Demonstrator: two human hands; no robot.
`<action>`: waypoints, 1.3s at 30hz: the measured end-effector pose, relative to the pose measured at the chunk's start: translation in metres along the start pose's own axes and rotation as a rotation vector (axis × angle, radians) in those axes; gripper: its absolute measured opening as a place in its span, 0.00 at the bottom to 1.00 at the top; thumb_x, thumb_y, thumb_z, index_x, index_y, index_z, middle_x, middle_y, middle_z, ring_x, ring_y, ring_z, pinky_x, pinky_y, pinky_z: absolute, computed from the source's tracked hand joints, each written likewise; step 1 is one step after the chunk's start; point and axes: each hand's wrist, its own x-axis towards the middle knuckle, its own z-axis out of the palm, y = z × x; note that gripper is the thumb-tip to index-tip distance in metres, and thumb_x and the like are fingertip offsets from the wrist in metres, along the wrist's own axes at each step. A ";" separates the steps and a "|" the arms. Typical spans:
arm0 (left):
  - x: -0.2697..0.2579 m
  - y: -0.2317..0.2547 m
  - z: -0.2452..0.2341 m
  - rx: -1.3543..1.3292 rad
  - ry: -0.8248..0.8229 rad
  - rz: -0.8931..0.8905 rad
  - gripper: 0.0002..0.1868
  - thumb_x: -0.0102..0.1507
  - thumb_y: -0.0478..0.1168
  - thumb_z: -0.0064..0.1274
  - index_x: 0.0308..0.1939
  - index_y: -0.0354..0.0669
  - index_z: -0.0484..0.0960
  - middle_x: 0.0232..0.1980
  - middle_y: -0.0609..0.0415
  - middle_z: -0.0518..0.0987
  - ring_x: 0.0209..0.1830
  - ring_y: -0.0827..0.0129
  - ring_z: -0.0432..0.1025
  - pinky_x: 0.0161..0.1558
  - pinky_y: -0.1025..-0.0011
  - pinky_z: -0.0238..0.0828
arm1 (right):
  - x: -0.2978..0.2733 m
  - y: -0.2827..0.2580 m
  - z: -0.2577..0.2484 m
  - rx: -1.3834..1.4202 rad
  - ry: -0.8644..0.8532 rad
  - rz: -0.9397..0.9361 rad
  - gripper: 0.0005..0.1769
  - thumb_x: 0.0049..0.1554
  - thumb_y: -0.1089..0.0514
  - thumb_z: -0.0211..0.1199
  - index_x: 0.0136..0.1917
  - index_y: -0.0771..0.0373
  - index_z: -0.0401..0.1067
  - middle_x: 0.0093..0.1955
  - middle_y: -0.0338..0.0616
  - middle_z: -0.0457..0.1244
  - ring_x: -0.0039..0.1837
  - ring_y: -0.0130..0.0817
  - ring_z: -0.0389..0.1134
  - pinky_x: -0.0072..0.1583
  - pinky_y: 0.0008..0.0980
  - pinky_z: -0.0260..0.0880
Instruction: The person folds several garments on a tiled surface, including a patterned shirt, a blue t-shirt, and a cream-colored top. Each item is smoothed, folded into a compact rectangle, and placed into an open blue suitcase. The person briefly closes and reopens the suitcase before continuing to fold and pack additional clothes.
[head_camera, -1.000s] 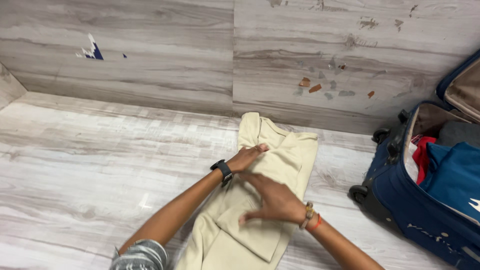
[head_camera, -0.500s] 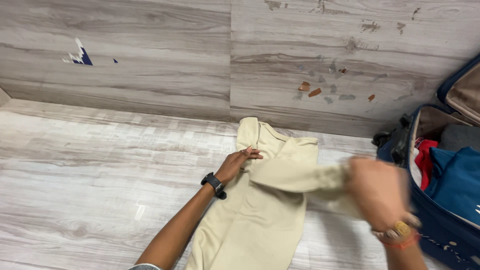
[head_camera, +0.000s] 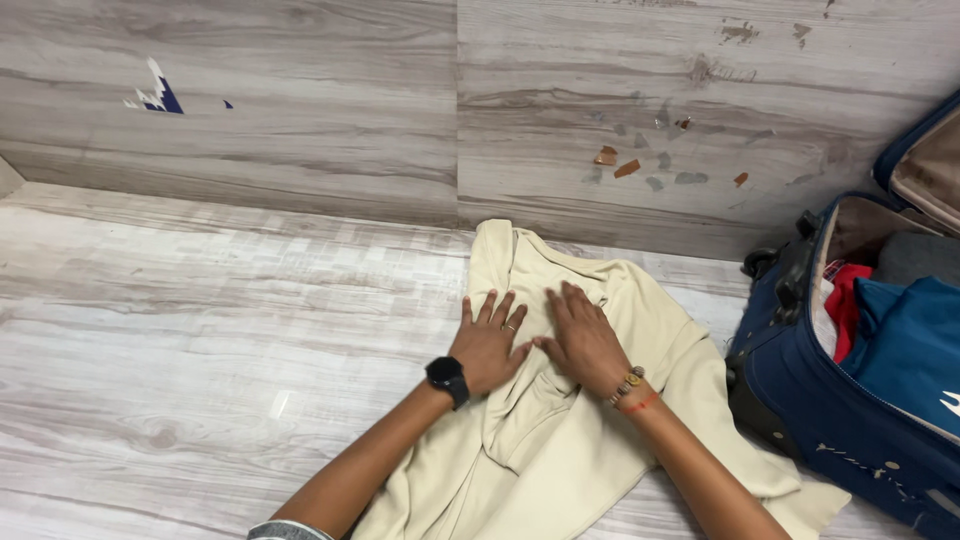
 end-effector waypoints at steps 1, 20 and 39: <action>-0.005 0.009 -0.005 0.076 -0.058 -0.036 0.43 0.68 0.63 0.38 0.77 0.35 0.56 0.80 0.32 0.49 0.80 0.39 0.40 0.71 0.35 0.29 | 0.002 0.004 0.014 0.045 0.028 0.028 0.45 0.61 0.38 0.56 0.79 0.68 0.48 0.81 0.62 0.43 0.82 0.55 0.42 0.76 0.48 0.43; -0.003 -0.123 -0.101 -0.328 0.820 -0.748 0.20 0.72 0.41 0.39 0.65 0.35 0.70 0.50 0.30 0.77 0.46 0.40 0.73 0.45 0.45 0.71 | 0.003 0.026 0.059 0.403 0.164 0.231 0.48 0.64 0.30 0.42 0.81 0.68 0.43 0.85 0.61 0.37 0.86 0.52 0.33 0.79 0.50 0.33; -0.101 0.002 0.016 0.002 0.119 -0.189 0.23 0.65 0.35 0.42 0.64 0.36 0.72 0.58 0.32 0.74 0.55 0.43 0.71 0.52 0.56 0.70 | -0.001 0.004 0.055 0.066 0.013 0.143 0.48 0.61 0.27 0.45 0.80 0.62 0.48 0.84 0.61 0.36 0.84 0.58 0.31 0.77 0.65 0.32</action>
